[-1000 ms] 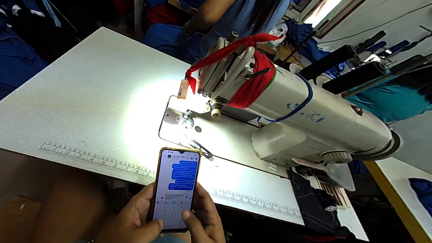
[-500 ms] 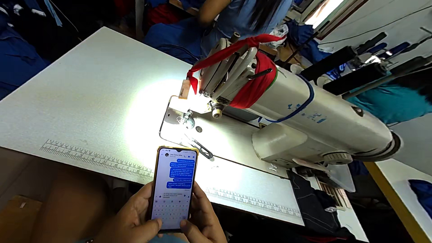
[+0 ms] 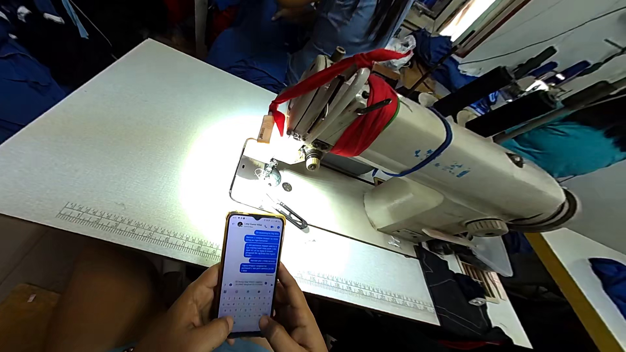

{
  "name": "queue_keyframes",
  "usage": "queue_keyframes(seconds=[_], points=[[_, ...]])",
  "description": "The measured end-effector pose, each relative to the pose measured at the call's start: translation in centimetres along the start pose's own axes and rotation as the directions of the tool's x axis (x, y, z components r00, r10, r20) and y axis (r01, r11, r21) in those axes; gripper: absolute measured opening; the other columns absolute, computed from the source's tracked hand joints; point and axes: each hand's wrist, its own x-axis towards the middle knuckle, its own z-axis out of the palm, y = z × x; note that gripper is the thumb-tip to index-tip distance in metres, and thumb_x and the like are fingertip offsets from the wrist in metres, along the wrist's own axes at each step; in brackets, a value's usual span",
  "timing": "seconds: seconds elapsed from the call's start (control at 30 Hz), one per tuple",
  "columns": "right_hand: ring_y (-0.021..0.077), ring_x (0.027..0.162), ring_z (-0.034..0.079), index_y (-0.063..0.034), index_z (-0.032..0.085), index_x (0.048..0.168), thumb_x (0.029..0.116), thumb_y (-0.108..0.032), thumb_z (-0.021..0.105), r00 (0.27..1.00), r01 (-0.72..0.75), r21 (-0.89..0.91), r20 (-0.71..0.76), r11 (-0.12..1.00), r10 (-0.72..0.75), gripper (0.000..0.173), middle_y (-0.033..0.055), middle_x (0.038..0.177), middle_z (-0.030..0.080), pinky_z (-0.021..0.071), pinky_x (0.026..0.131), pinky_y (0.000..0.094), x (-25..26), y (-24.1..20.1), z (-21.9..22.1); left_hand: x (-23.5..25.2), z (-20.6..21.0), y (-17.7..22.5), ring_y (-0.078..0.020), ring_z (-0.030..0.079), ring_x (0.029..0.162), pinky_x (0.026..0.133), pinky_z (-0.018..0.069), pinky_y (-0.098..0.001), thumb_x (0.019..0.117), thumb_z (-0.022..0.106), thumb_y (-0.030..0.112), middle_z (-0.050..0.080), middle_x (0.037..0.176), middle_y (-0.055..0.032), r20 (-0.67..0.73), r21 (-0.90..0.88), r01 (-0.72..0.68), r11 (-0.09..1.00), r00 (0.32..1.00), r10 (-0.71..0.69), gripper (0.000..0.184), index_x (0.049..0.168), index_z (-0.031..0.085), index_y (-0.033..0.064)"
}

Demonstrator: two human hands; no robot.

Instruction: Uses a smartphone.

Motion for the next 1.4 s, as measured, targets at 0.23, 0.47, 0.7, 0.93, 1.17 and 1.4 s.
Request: queue_keyframes(seconds=[0.23,0.47,0.7,0.93,1.17,1.4], points=[[0.0190,0.126,0.060,0.0173,0.007,0.153,0.0907,0.011,0.047,1.000,-0.007,0.024,0.001,1.000,0.007,0.075,0.0223,0.145,0.050,0.0535,0.104,0.0372,0.0,0.0,0.0,0.0,0.0,-0.1,-0.0202,0.069,0.111,0.078,0.0637,-0.0331,0.0868,0.054,-0.010,0.064,0.134,-0.0081,0.003,0.002,0.001,1.000,1.000,-0.001,0.065,0.145,0.040,0.0135],[0.0172,0.125,0.061,0.0173,0.009,0.153,0.0915,0.009,0.048,1.000,-0.009,0.013,-0.009,1.000,0.010,0.074,0.0212,0.145,0.051,0.0542,0.103,0.0356,-0.1,-0.1,0.0,0.0,0.1,0.0,-0.0202,0.070,0.111,0.079,0.0640,-0.0338,0.0869,0.054,-0.011,0.064,0.134,-0.0075,0.001,0.008,-0.007,1.000,1.000,0.007,0.064,0.145,0.040,0.0123],[0.0169,0.124,0.061,0.0168,0.008,0.153,0.0914,0.009,0.046,1.000,-0.010,0.030,-0.007,0.999,0.010,0.073,0.0203,0.144,0.052,0.0552,0.102,0.0359,-0.1,-0.2,0.0,0.1,0.2,0.1,-0.0199,0.069,0.113,0.079,0.0639,-0.0328,0.0877,0.056,-0.010,0.064,0.134,-0.0076,-0.003,0.022,-0.010,1.000,1.000,0.010,0.064,0.145,0.039,0.0119],[0.0149,0.123,0.062,0.0172,0.013,0.152,0.0959,0.007,0.046,0.998,0.040,0.009,-0.056,0.999,-0.039,0.066,0.0188,0.142,0.054,0.0539,0.104,0.0341,0.0,-0.2,0.5,0.2,0.7,0.1,-0.0181,0.071,0.109,0.078,0.0641,-0.0313,0.0924,0.056,-0.008,0.067,0.130,-0.0068,-0.067,0.095,-0.017,0.995,0.997,0.024,0.056,0.144,0.044,0.0113],[0.0152,0.120,0.063,0.0180,0.014,0.151,0.0955,0.009,0.045,0.994,0.028,-0.015,-0.102,1.000,-0.029,0.064,0.0199,0.139,0.056,0.0552,0.101,0.0334,0.3,0.0,0.8,0.1,0.5,0.4,-0.0182,0.070,0.111,0.080,0.0636,-0.0317,0.0889,0.057,-0.008,0.066,0.131,-0.0064,-0.032,0.051,-0.008,0.999,0.999,0.009,0.060,0.143,0.043,0.0115],[0.0151,0.121,0.063,0.0179,0.013,0.151,0.0952,0.008,0.047,0.995,0.022,-0.010,-0.096,1.000,-0.023,0.066,0.0199,0.140,0.055,0.0547,0.102,0.0333,0.2,-0.1,0.8,0.2,0.3,0.2,-0.0181,0.069,0.112,0.080,0.0636,-0.0319,0.0882,0.057,-0.008,0.065,0.133,-0.0060,-0.010,0.041,-0.016,0.999,1.000,0.016,0.062,0.144,0.044,0.0138]])
